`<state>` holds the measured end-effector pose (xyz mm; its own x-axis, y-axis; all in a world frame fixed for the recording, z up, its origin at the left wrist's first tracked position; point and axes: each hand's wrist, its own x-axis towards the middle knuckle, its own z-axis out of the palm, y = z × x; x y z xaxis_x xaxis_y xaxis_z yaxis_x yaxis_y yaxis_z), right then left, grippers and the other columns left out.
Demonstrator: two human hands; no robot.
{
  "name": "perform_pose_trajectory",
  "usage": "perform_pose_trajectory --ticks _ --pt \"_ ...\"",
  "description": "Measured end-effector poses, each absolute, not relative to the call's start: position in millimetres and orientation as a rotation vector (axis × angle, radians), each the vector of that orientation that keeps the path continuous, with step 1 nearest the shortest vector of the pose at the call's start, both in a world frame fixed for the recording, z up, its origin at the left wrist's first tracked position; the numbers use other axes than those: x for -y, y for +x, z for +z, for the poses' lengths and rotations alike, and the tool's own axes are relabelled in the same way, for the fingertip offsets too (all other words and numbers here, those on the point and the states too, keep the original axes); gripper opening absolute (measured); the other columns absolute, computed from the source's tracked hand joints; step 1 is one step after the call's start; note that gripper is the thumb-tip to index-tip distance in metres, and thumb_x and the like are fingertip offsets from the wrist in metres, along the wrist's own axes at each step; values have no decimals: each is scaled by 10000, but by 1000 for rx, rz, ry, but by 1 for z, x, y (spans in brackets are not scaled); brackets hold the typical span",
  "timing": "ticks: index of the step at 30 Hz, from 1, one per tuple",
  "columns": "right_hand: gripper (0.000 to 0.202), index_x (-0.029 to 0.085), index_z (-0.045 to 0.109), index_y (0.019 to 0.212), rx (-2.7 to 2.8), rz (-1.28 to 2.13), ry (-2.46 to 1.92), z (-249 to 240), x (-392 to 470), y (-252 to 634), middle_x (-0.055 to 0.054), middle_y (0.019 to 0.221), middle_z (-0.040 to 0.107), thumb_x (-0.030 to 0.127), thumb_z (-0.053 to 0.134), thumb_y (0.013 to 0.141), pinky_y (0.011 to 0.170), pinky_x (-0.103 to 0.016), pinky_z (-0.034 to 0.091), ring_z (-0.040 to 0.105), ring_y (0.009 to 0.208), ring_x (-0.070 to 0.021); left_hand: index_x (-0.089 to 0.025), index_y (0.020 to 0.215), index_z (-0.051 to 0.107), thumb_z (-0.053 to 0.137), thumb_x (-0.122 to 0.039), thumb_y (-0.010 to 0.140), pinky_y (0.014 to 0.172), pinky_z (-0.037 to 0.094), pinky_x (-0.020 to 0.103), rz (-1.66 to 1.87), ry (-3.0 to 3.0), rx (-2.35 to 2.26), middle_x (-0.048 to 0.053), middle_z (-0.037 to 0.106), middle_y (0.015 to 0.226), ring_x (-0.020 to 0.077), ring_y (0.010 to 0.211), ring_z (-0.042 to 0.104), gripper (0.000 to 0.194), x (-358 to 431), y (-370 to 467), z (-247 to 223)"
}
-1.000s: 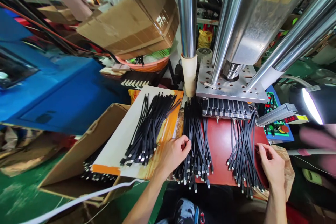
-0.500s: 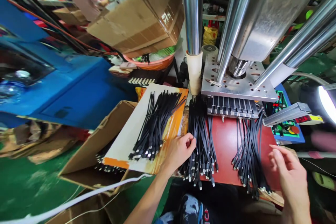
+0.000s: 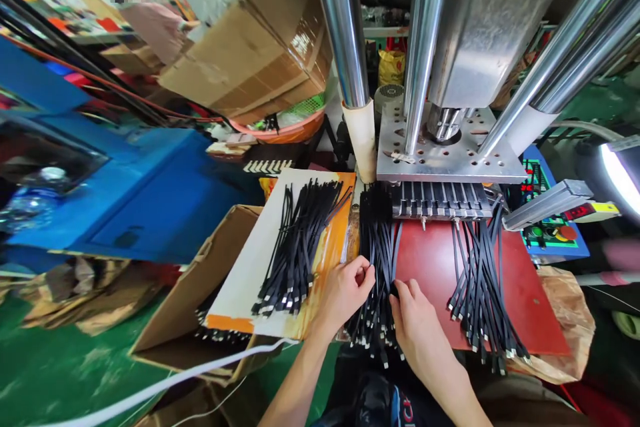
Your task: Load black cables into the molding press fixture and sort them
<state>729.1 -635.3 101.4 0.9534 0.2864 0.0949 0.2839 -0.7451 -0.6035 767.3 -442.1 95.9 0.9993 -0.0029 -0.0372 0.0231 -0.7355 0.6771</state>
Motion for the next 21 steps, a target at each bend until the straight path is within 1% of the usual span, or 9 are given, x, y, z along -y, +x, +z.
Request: perform_pose_trajectory --ticks 4,7,11,13,15,19,21 --pt "320 173 635 1288 386 105 -2383 103 640 731 -108 1044 681 143 391 1083 763 -391 633 729 841 -244 -234 798 565 522 -335 1022 612 352 247 -56 2398 -13 -51 584 634 122 585 540 250 442 767 97" --pt "346 171 649 1315 367 166 -2321 103 644 732 -107 1064 679 140 391 1086 823 -384 633 737 871 -236 -234 794 557 521 -337 1022 607 350 248 -65 2394 -14 -49 585 633 123 581 537 253 442 767 97" --pt "391 165 662 1336 325 227 -2368 106 645 729 -121 1063 670 157 354 1095 807 -407 626 736 882 -256 -234 789 551 518 -336 1021 608 346 252 -74 2377 -10 -43 591 640 126 586 544 256 442 767 98" --pt "390 169 668 1334 324 254 -2406 108 647 729 -124 1054 670 179 358 1097 786 -411 622 734 881 -266 -233 786 553 519 -337 1021 611 341 255 -72 2379 -10 -42 588 640 127 586 539 259 443 768 99" --pt "380 179 662 1349 338 262 -2405 109 651 729 -122 1059 677 227 370 1110 797 -403 623 733 893 -262 -231 783 558 525 -332 1020 615 335 257 -66 2389 -15 -45 582 634 125 586 535 260 443 768 101" --pt "395 199 637 1416 403 285 -2386 117 668 734 -127 1122 709 318 394 1130 863 -413 628 743 977 -266 -223 786 579 549 -317 1019 626 335 254 -46 2384 -11 -51 587 630 116 590 551 253 444 767 102" --pt "392 198 649 1408 466 301 -2391 128 678 738 -139 1165 730 342 416 1127 903 -423 626 753 1033 -276 -221 788 588 559 -334 1027 627 339 252 -45 2367 -12 -50 589 630 115 590 553 266 444 767 101"
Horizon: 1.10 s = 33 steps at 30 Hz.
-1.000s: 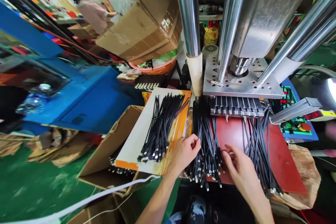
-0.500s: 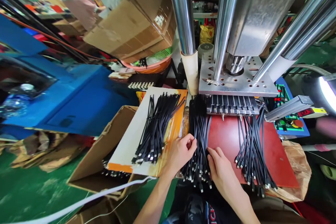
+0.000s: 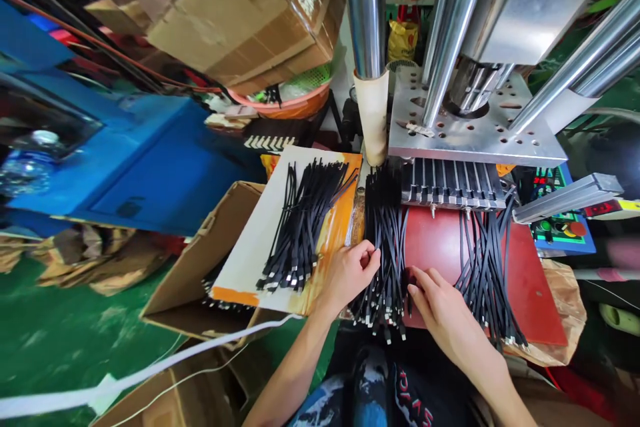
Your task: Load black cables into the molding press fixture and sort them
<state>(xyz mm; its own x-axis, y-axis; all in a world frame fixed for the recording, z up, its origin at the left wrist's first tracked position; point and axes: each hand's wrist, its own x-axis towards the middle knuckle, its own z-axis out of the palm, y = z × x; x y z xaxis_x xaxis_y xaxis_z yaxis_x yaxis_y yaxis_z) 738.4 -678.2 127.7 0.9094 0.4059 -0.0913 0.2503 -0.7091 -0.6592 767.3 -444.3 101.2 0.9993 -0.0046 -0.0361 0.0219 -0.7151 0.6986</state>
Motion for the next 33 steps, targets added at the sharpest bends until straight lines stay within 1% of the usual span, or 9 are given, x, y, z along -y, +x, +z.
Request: perform_pose_trajectory --ticks 5,8,12,17,21,24,26,29,33 --pt "419 186 665 1386 626 377 -2413 171 704 762 -133 1177 773 412 408 1144 859 -390 623 777 967 -248 -214 783 610 569 -392 1053 624 345 249 -33 2349 -6 -45 599 624 112 581 553 326 445 767 98" --pt "440 166 668 1382 650 187 -2503 190 720 790 -128 1120 787 442 433 1132 809 -390 606 773 889 -250 -212 787 623 568 -392 1057 625 336 253 -27 2356 -15 -39 619 632 114 583 558 329 445 767 97" --pt "426 170 695 1352 675 -106 -2615 198 740 846 -136 1135 789 443 478 1107 845 -391 582 766 910 -266 -213 797 637 552 -407 1067 616 317 265 -30 2381 -12 -22 656 649 123 585 568 343 446 767 96" --pt "458 117 695 1367 582 -373 -2806 190 749 934 -205 1118 796 380 473 1065 869 -440 573 766 987 -353 -221 833 667 550 -414 1067 636 348 266 -21 2393 -30 -5 720 702 139 638 642 325 446 766 94" --pt "458 19 722 1246 401 -417 -2963 183 735 997 -318 1124 762 291 415 1044 932 -525 541 720 1048 -420 -227 846 679 554 -413 1062 634 358 262 -6 2405 -30 -8 732 712 138 645 659 311 446 764 94" --pt "404 33 710 1248 466 -451 -2932 186 713 1029 -289 1134 769 202 430 1011 1008 -502 506 686 1088 -366 -225 834 676 548 -403 1061 606 337 265 4 2423 -23 -16 708 675 129 604 627 315 447 764 96" --pt "390 60 705 1248 474 -496 -2896 190 701 1037 -240 1079 786 186 416 1019 986 -470 511 685 1023 -317 -222 822 671 541 -401 1062 597 328 267 9 2437 -17 -20 686 652 126 583 602 326 447 764 97" --pt "395 71 729 1174 452 -543 -2875 191 699 1015 -188 948 786 205 379 1050 863 -419 518 687 890 -279 -220 819 660 522 -394 1069 610 341 261 8 2453 -3 -24 676 656 126 592 597 334 446 764 99" --pt "373 146 782 1102 392 -642 -2842 189 729 925 -108 837 763 330 458 1069 690 -307 438 670 749 -217 -218 804 642 510 -388 1073 618 350 251 6 2465 -8 -22 676 667 130 607 606 345 445 764 99"
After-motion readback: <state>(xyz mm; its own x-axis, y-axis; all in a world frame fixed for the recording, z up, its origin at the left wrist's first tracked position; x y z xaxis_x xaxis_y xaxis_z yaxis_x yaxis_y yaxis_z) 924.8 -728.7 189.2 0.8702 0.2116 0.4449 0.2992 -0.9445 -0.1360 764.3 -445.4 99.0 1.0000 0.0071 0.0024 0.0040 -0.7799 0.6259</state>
